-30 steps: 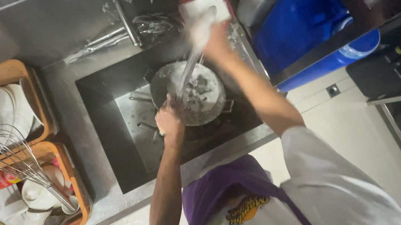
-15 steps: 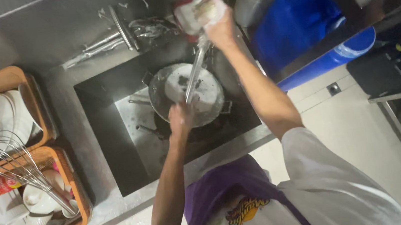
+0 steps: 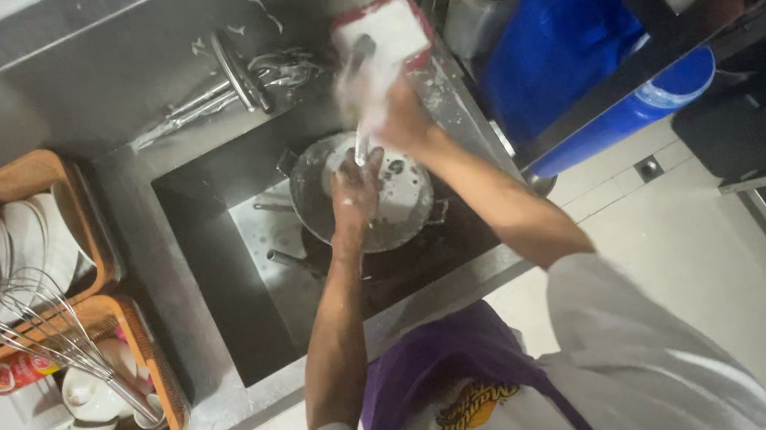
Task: The person scrubs and rinses metal kitchen utensils including tongs, ladles, and a strainer in a commercial kitchen sink. They use a sponge and running water, then place the cleaned items into an orange dish rack.
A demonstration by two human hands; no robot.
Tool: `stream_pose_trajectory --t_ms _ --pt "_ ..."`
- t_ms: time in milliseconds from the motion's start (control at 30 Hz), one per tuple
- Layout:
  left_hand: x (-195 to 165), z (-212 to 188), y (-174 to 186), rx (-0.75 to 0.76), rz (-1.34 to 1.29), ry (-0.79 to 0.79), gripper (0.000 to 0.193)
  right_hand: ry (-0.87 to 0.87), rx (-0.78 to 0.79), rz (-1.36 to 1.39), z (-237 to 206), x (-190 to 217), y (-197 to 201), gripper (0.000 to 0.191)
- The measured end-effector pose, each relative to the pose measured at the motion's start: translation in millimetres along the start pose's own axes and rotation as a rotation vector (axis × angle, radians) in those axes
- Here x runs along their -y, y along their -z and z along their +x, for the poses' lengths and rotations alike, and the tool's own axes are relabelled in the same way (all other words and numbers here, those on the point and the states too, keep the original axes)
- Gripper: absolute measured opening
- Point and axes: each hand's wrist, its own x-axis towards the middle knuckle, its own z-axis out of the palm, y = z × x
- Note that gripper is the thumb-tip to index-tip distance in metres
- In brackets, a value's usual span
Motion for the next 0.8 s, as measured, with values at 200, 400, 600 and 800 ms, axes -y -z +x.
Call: stream_pose_trajectory --t_ms 200,400,600,800 --pt "3.1 -1.8 -4.1 -0.023 0.258 0.019 0.045 -0.393 -0.199 -0.013 23.4 5.8 5.0 0.013" --pt "11.4 -1.8 2.6 -0.026 0.101 -0.035 0.038 -0.068 -0.046 -0.051 18.5 23.6 1.2 0.018" --pt "22.4 -14.2 3.8 -0.010 0.097 0.009 0.043 -0.217 -0.129 -0.067 19.8 18.4 11.2 0.023" --pt "28.8 -19.3 -1.4 0.054 -0.630 0.208 0.036 -0.219 -0.106 -0.023 20.2 37.4 21.0 0.026"
